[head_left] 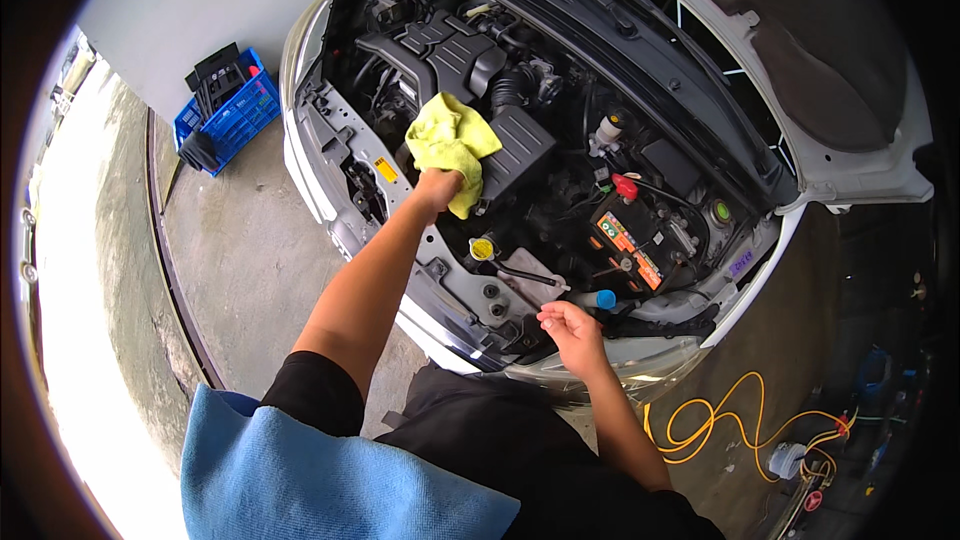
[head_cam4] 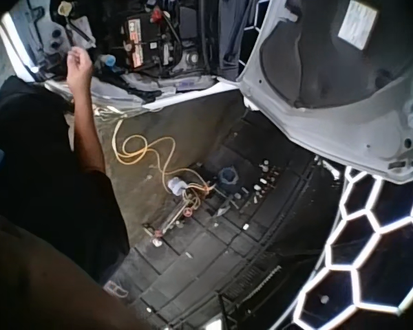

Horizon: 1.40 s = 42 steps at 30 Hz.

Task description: The person wipes the engine bay of a white car with a yellow cloth, cleaning various components including the battery, air filter housing, and fluid reservoirs. The person then closes the hood.

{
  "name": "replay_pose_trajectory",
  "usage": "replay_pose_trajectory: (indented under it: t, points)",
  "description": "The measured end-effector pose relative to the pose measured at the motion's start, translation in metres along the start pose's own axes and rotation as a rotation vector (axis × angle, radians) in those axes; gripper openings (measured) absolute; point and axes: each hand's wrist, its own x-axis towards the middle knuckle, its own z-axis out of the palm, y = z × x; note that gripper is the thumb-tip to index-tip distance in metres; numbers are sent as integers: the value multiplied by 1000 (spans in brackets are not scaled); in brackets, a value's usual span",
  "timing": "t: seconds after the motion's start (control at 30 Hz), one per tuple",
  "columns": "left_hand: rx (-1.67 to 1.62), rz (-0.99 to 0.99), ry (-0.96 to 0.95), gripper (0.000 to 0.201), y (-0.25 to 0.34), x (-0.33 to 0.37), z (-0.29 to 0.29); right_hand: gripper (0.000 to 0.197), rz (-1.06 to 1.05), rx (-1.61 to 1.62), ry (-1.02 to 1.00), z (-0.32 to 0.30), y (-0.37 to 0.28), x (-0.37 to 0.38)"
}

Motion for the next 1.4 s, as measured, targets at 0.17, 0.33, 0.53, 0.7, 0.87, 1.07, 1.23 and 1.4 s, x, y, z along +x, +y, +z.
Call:
replay_pose_trajectory:
  t: [0.17, 0.33, 0.53, 0.7, 0.87, 1.07, 1.23, 1.4]
  points:
    - [-132, -147, 636, 70, -46, 61, 69, 25, -115, 38, 21, -25, 29, -40]
    - [686, 19, 329, 58, -55, 52, 54, 22, -35, 24, 154, -44, 58, -68]
    - [-429, -304, 11, 51, -28, 44, 43, 21, 0, -26, 129, -62, 50, -60]
    - [-354, -281, 259, 51, -45, 36, 60, 22, -83, 18, 103, -52, 38, -48]
    - [-172, -56, 3, 39, -21, -30, 32, 22, 13, 64, 6, -38, 38, -31]
    - [548, 452, -588, 44, 60, -167, 88, 43, -21, 662, 168, -40, 0, -12]
    - [804, 830, -775, 64, 50, -254, 190, 43, -91, 877, 496, -87, -23, -2]
    - [702, 842, -763, 70, 29, -265, 201, 38, -91, 981, 900, -193, -1, 25]
